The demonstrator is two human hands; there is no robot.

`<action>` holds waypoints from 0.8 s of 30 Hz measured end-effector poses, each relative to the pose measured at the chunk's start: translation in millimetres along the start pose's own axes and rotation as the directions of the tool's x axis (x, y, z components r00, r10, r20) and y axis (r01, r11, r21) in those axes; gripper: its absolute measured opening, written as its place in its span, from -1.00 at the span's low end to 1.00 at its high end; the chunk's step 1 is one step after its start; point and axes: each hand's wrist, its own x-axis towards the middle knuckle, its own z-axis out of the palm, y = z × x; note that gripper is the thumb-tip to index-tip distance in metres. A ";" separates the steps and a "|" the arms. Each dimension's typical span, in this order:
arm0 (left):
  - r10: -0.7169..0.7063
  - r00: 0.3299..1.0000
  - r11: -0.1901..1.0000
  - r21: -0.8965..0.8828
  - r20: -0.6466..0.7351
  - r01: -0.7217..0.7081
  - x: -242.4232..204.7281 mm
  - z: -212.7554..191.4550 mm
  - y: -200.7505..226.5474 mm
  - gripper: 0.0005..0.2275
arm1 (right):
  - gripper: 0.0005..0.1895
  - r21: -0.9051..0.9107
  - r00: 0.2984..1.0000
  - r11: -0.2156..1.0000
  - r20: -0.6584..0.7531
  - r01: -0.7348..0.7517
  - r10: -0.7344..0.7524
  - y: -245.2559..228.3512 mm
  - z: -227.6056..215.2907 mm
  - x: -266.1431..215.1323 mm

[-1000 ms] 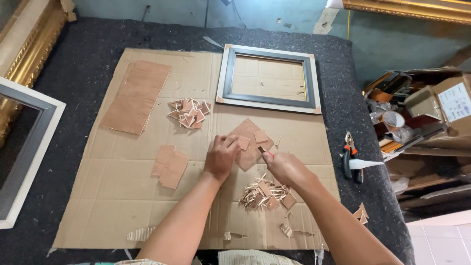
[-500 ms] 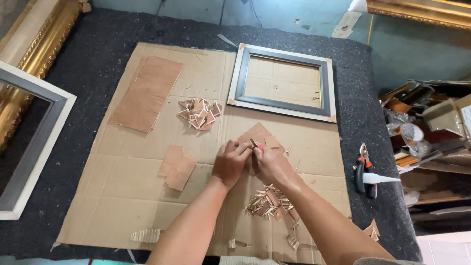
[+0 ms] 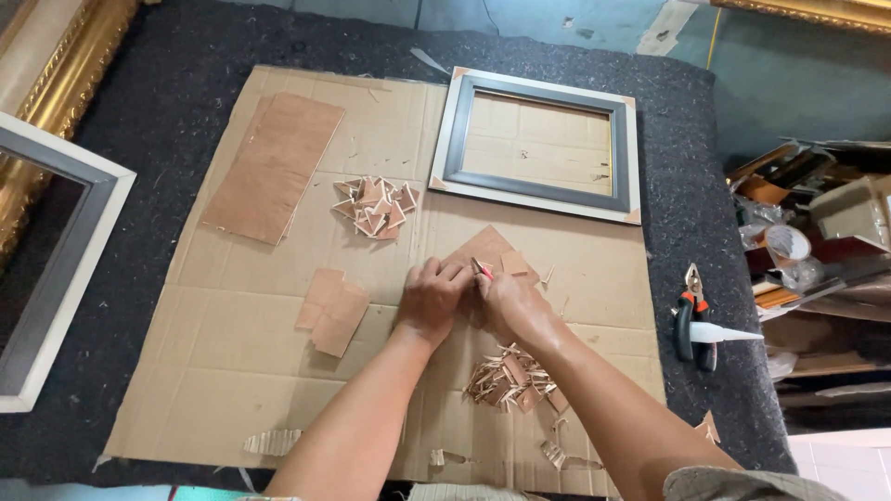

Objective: Using a utility knife to shave small pieces of wood or cardboard on a workbench to create slivers.

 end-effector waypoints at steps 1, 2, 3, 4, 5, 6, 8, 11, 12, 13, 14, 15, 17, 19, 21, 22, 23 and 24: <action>0.006 1.000 1.000 -0.001 -0.001 -0.006 3.0 -1.9 0.4 -0.84 | -0.46 0.004 1.000 1.000 -0.004 -0.003 0.003 -1.7 -5.5 -3.8; -0.002 1.000 1.000 0.016 0.011 0.002 2.5 -5.2 0.6 -0.84 | -0.45 0.041 0.998 0.998 0.030 -0.049 0.048 -4.4 -8.6 -9.3; -0.011 1.000 0.999 0.034 0.024 0.010 1.7 -8.7 0.7 -0.84 | -0.44 0.075 0.994 0.993 0.065 -0.096 0.091 -7.1 -11.5 -15.1; -0.009 1.000 0.999 0.037 0.026 0.008 2.2 -9.5 1.6 -0.84 | -0.44 0.079 0.994 0.992 0.067 -0.094 0.089 -6.8 -10.1 -16.0; -0.019 0.999 0.999 0.028 0.037 0.018 3.0 -10.3 2.4 -0.86 | -0.48 0.059 0.995 0.994 0.041 -0.095 0.092 -6.6 -9.0 -16.7; -0.029 0.999 0.999 0.020 0.045 0.029 5.4 -10.8 3.1 -0.88 | -0.53 0.038 0.995 0.995 0.013 -0.095 0.094 -6.5 -9.1 -16.6; -0.029 0.999 0.999 0.036 0.028 0.028 8.0 -20.3 4.9 -0.92 | -0.47 0.093 0.995 0.992 0.048 -0.089 0.085 4.8 -5.7 -8.8; -0.033 0.999 0.998 0.047 0.012 0.033 7.1 -20.5 6.5 -0.97 | -0.40 0.127 0.989 0.986 0.109 -0.109 0.095 13.1 -8.2 -19.7; -0.039 0.999 0.998 0.052 0.014 0.039 3.6 -19.3 5.6 -0.95 | -0.38 0.111 0.984 0.986 0.138 -0.124 0.108 13.0 -8.4 -28.0; -0.040 0.999 0.998 0.052 0.013 0.039 2.4 -17.4 4.7 -0.95 | -0.38 0.110 0.985 0.986 0.137 -0.124 0.109 14.5 -6.3 -27.4; -0.033 0.999 0.998 0.062 0.008 0.032 2.6 -15.0 5.0 -0.95 | -0.41 0.115 0.986 0.986 0.132 -0.118 0.102 17.1 -5.5 -26.6; -0.026 1.000 0.997 0.072 0.002 0.025 2.8 -12.6 5.4 -0.94 | -0.43 0.119 0.987 0.987 0.126 -0.111 0.096 19.9 -4.7 -26.0; -0.020 1.000 0.996 0.088 -0.004 0.020 3.4 -7.0 4.9 -0.94 | -0.44 0.121 0.992 0.989 0.105 -0.087 0.074 25.3 -4.0 -26.8; -0.016 1.000 0.994 0.105 -0.003 0.016 0.8 -4.6 5.1 -0.94 | -0.45 0.123 0.994 0.990 0.092 -0.064 0.053 26.0 -6.6 -34.6; -0.033 0.999 0.996 0.082 0.018 0.032 0.4 -0.4 5.9 -0.93 | -0.44 0.147 0.992 0.988 0.123 -0.053 0.035 24.0 -14.0 -45.1; -0.031 0.999 0.996 0.083 0.021 0.029 -1.6 1.5 5.2 -0.93 | -0.44 0.150 0.992 0.987 0.125 -0.054 0.035 23.1 -15.2 -48.4; -0.040 0.998 0.996 0.080 0.043 0.036 -3.3 3.4 4.6 -0.94 | -0.44 0.133 0.992 0.990 0.125 -0.048 0.032 22.2 -16.7 -51.7; -0.047 0.997 0.996 0.077 0.059 0.042 -0.6 7.1 3.9 -0.94 | -0.45 0.115 0.993 0.992 0.118 -0.042 0.028 22.0 -21.0 -52.4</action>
